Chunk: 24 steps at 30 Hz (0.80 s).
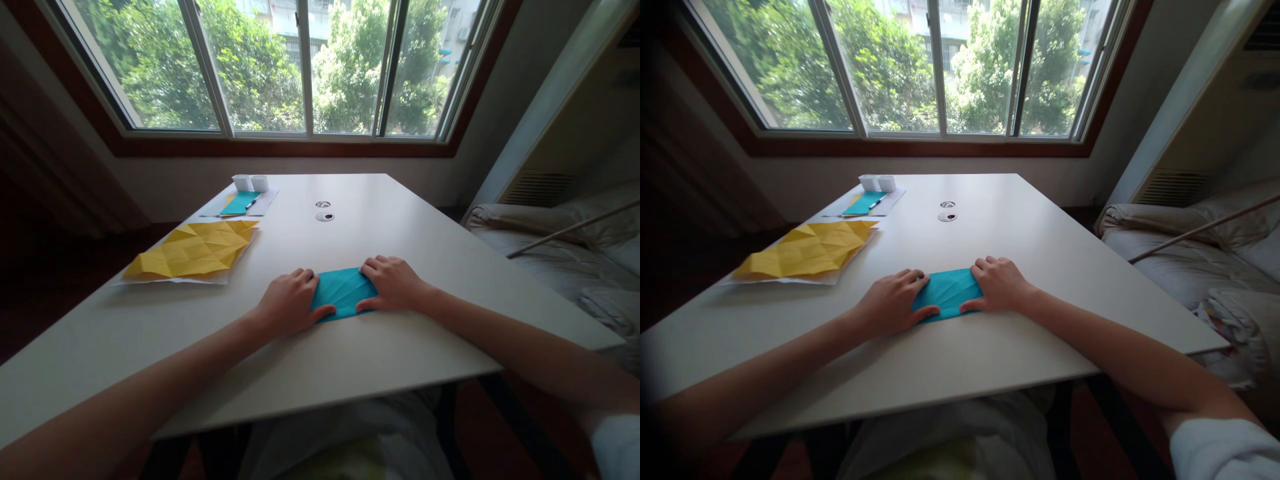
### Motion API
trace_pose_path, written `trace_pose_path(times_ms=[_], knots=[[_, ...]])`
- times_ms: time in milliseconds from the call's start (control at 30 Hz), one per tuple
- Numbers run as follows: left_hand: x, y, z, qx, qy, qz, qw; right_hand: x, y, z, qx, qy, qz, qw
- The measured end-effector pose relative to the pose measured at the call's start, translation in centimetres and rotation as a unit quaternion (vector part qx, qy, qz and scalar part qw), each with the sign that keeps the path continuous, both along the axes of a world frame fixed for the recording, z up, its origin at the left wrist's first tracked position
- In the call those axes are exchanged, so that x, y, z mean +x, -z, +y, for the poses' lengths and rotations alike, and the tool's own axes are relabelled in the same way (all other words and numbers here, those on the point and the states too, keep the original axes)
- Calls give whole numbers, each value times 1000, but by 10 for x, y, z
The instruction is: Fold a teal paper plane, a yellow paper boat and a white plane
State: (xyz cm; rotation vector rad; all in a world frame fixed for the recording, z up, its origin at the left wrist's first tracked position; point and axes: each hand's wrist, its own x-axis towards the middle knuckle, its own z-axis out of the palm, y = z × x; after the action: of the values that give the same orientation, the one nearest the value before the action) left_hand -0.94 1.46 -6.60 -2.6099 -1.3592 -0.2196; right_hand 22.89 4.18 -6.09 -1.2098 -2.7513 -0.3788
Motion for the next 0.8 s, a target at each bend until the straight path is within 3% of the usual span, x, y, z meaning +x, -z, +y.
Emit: trace_pose_path(times_ms=[167,367,600,800], knots=[[-1,2,0,0,-8,-3,1000,1,0,1,-18,-7,5,1000],[-2,3,1,9,-5,9,1000,-14,6,-5,-93,-90,51,990],[-2,2,0,19,-3,27,999,-47,11,-4,-156,-82,50,983],[0,3,-1,15,-8,28,999,-47,21,0,-221,-82,51,970]])
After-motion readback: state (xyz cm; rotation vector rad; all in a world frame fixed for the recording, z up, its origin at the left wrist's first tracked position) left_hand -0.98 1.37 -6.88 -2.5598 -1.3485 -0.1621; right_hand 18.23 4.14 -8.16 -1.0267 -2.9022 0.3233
